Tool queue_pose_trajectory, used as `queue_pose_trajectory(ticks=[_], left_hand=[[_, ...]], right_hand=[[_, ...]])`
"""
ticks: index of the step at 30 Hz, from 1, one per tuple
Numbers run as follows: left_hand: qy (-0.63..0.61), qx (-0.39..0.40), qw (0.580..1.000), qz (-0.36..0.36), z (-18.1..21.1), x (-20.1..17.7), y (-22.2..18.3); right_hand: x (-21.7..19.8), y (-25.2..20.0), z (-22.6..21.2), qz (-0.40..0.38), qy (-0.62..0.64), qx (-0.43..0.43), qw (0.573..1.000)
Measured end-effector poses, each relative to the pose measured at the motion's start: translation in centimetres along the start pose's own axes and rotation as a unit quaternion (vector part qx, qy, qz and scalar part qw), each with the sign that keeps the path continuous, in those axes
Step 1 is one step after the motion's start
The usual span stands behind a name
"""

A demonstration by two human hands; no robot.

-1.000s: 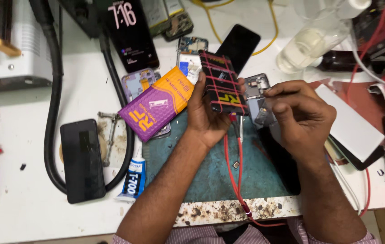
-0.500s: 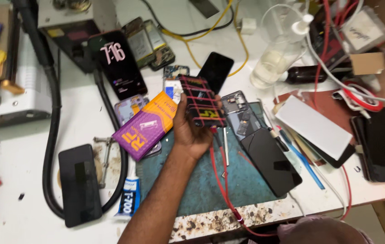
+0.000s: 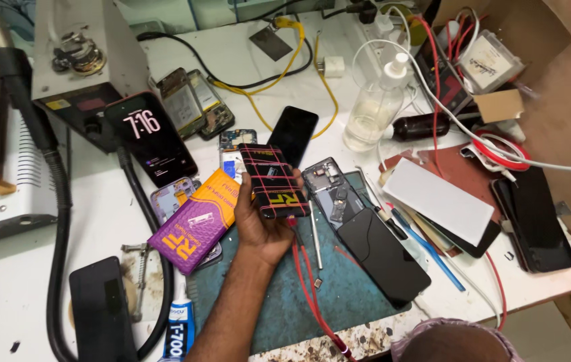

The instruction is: The person connects a ribbon cable to a mobile phone screen and tests the display functionality by typing on a numeric dialer keypad.

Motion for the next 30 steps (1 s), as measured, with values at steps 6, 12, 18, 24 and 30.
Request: queue_pose_trajectory(ticks=[6, 12, 18, 24, 30], left_hand=[[0.007, 0.001, 1.000, 0.011, 0.1, -0.1, -0.2], [-0.007, 0.001, 1.000, -0.002, -0.1, -0.7, 0.1], [-0.042, -0.020, 0.993, -0.107, -0.3, -1.5, 0.4], [-0.039, 0.024, 0.986, -0.162, 0.6, -0.4, -0.4], [0.028, 0.080, 0.967, -0.239, 1.4, 0.1, -1.6]], right_hand=[[-1.5, 0.4, 1.0, -0.020, 0.006, 0.011, 1.000], [-2.7, -0.1, 1.2, -0.017, -0.022, 0.013, 1.000], [-7.9, 2.5, 3.3, 0.192, -0.188, -0.029, 0.963], [-16.5, 3.8, 7.6, 0.393, -0.323, 0.206, 0.836], [-15.9, 2.2, 11.6, 0.288, -0.125, 0.261, 0.913]])
Point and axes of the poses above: each hand's wrist, its own y-axis towards the middle knuckle, its own x-axis out of the palm, z = x × y, the point moved 2 cm from there along y, towards the middle knuckle, and after that the axes turned 11 degrees about z, right-handed, at the moved point
